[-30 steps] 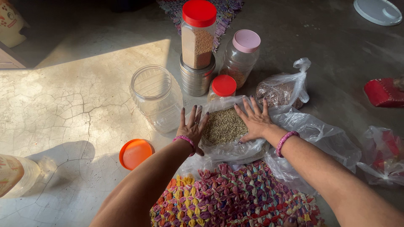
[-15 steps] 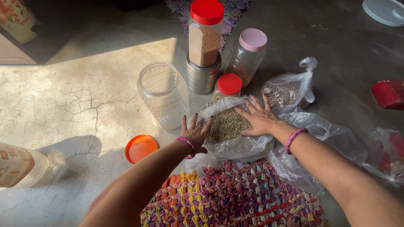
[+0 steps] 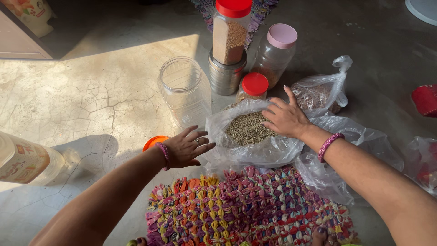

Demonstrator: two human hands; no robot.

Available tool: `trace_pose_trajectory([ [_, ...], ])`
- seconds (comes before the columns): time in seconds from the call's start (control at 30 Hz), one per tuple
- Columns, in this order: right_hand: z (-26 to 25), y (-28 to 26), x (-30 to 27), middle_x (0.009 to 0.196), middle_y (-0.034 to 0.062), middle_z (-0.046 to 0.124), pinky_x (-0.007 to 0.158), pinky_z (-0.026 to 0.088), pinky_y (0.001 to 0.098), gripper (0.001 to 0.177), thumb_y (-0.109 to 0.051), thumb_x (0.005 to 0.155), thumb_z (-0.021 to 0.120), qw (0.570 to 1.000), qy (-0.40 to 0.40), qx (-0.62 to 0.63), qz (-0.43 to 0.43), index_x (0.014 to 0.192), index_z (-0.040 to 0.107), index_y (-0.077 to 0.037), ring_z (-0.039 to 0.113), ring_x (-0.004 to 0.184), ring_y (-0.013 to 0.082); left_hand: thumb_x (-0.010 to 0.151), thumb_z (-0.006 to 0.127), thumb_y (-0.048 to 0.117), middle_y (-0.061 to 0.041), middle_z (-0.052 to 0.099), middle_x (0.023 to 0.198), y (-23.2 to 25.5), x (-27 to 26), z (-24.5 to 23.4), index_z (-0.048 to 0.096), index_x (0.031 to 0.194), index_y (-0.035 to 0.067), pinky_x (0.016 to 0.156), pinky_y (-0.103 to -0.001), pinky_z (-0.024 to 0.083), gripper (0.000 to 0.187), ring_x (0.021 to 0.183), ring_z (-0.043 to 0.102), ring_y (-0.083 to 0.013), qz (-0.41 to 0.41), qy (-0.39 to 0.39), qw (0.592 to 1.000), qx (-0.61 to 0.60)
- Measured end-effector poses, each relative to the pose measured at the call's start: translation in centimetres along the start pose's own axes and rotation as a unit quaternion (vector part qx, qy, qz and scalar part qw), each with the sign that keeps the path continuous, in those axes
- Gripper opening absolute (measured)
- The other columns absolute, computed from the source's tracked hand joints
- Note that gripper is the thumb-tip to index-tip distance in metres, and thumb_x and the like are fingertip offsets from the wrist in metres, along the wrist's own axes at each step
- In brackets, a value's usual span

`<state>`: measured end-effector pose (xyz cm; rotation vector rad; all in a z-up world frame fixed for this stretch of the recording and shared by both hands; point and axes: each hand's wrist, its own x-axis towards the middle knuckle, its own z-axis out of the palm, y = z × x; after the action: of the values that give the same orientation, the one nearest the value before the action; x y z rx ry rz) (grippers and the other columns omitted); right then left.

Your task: The person sits on a mat and transfers grains from a plastic bag into a clear plastic jar using an orange lid as a scoop. They open the bag, scoop the grains, and pour them into the jar repeatedly.

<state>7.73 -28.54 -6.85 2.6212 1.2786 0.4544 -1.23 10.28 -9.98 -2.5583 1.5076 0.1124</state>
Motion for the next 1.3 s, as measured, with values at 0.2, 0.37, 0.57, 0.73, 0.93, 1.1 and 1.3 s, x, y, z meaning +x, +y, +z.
trace_pose_trajectory([
  [0.2, -1.2, 1.2, 1.0, 0.118, 0.0006, 0.068, 0.123, 0.018, 0.065, 0.034, -0.033, 0.089, 0.071, 0.996, 0.089, 0.003, -0.005, 0.119, 0.073, -0.018, 0.06, 0.121, 0.0177, 0.074, 0.059, 0.086, -0.017, 0.018, 0.164, -0.1, -6.2, -1.2, 0.009, 0.16, 0.013, 0.116, -0.069, 0.005, 0.124, 0.151, 0.008, -0.0377, -0.22, -0.156, 0.962, 0.029],
  [0.37, -2.1, 1.5, 2.3, 0.12, -0.0009, 0.067, 0.126, 0.02, 0.0635, 0.032, -0.026, 0.093, 0.072, 0.993, 0.12, -0.008, -0.01, 0.123, 0.072, -0.018, 0.061, 0.122, 0.0169, 0.06, 0.069, 0.096, -0.022, 0.011, 0.169, 0.7, -8.7, 0.1, 0.009, 0.161, 0.01, 0.109, -0.08, 0.001, 0.146, 0.156, -0.002, -0.0475, -0.417, -0.273, 0.865, -0.052],
  [0.57, -2.0, 0.5, 2.5, 0.12, -0.0009, 0.067, 0.124, 0.023, 0.062, 0.034, -0.029, 0.091, 0.074, 0.993, 0.089, -0.045, -0.063, 0.123, 0.073, -0.019, 0.061, 0.117, 0.0159, 0.058, 0.078, 0.087, -0.019, 0.006, 0.17, 2.6, -7.4, 3.1, -0.004, 0.164, 0.019, 0.109, -0.083, 0.0, 0.151, 0.155, -0.001, -0.0479, -0.438, -0.299, 0.843, -0.095],
  [0.73, -1.9, -0.3, 2.0, 0.117, -0.0014, 0.068, 0.122, 0.024, 0.0611, 0.034, -0.029, 0.088, 0.074, 0.992, 0.087, -0.037, -0.087, 0.12, 0.073, -0.022, 0.062, 0.114, 0.0159, 0.059, 0.081, 0.085, -0.023, 0.003, 0.17, 2.4, -4.9, 3.9, -0.006, 0.164, 0.025, 0.107, -0.081, 0.002, 0.15, 0.153, -0.001, -0.0531, -0.488, -0.269, 0.825, -0.099],
  [0.93, -1.8, -0.7, 1.6, 0.115, -0.0017, 0.067, 0.122, 0.024, 0.0606, 0.031, -0.03, 0.09, 0.073, 0.992, 0.087, -0.022, -0.084, 0.12, 0.073, -0.022, 0.062, 0.113, 0.0151, 0.065, 0.081, 0.082, -0.022, -0.002, 0.17, -0.5, -4.2, 4.2, -0.01, 0.163, 0.036, 0.105, -0.083, -0.001, 0.141, 0.152, 0.0, -0.0554, -0.503, -0.326, 0.789, -0.134],
  [1.1, -1.4, -0.9, 1.6, 0.115, -0.0007, 0.067, 0.122, 0.023, 0.0612, 0.032, -0.031, 0.09, 0.074, 0.993, 0.093, -0.001, -0.077, 0.12, 0.073, -0.021, 0.062, 0.114, 0.0157, 0.067, 0.082, 0.075, -0.017, 0.021, 0.165, -1.5, -3.6, 4.9, -0.006, 0.165, 0.034, 0.109, -0.083, 0.0, 0.138, 0.152, 0.024, -0.0399, -0.508, -0.335, 0.775, -0.167],
  [1.3, -1.1, -1.7, 1.8, 0.119, 0.0006, 0.065, 0.122, 0.022, 0.0607, 0.037, -0.031, 0.09, 0.074, 0.994, 0.082, 0.039, -0.068, 0.124, 0.071, -0.019, 0.059, 0.12, 0.0172, 0.067, 0.076, 0.071, -0.018, 0.036, 0.154, 0.9, -4.5, 3.2, 0.015, 0.162, 0.017, 0.116, -0.076, 0.008, 0.125, 0.147, 0.034, -0.0354, -0.416, -0.122, 0.889, -0.145],
])
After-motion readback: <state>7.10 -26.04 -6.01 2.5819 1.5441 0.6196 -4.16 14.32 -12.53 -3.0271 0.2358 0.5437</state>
